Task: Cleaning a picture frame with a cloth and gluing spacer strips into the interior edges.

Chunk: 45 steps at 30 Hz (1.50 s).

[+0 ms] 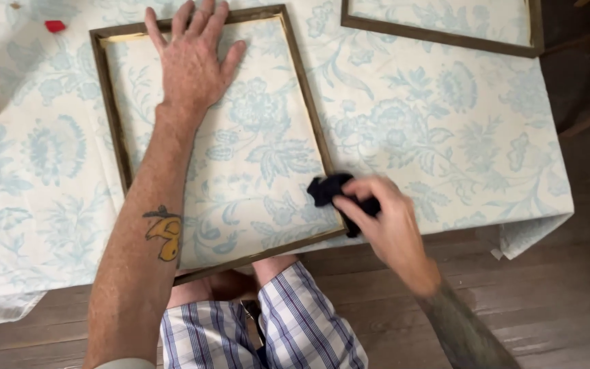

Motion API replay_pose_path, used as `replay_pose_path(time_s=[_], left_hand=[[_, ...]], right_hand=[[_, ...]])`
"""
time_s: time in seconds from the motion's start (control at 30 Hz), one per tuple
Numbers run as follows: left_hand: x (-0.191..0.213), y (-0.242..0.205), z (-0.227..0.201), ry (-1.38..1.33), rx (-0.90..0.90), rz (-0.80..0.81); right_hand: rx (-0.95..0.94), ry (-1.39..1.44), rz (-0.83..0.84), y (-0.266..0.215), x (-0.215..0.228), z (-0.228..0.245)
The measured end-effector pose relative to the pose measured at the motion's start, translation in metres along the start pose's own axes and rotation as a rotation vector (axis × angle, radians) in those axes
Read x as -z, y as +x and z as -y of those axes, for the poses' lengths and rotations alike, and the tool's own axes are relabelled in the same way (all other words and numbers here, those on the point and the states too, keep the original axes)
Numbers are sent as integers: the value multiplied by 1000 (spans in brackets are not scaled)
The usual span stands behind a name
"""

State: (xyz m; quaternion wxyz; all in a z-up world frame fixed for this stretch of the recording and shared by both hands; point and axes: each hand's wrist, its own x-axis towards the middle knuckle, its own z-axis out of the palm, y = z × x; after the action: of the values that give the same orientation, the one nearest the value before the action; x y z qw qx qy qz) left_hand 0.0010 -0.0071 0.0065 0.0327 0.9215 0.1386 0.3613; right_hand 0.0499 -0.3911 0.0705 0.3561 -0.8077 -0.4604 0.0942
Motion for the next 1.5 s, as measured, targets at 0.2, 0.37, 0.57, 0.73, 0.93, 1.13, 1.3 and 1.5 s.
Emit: replay_pose_path(time_s=[0.2,0.37,0.57,0.73,0.93,1.13,1.3,1.5], left_hand=[[-9,-4,11,23,-30,-28],[-4,1,8,2,-12,5],[-7,2,9,-6,-20,5],[0,6,1,51,183,244],[1,5,0,56,99,91],[1,4,-1,64,93,82],[-3,0,2,50,62,39],[-6,2,1,71,87,54]], right_hand=[[-106,-3,37,-34,5,10],[28,59,42,30,-6,2],[85,40,-10,44,-12,-1],[106,60,22,-19,7,15],[165,79,4,105,-15,15],[258,-8,-142,227,-52,-23],[228,191,72,82,-11,17],[229,32,104,4,-2,-15]])
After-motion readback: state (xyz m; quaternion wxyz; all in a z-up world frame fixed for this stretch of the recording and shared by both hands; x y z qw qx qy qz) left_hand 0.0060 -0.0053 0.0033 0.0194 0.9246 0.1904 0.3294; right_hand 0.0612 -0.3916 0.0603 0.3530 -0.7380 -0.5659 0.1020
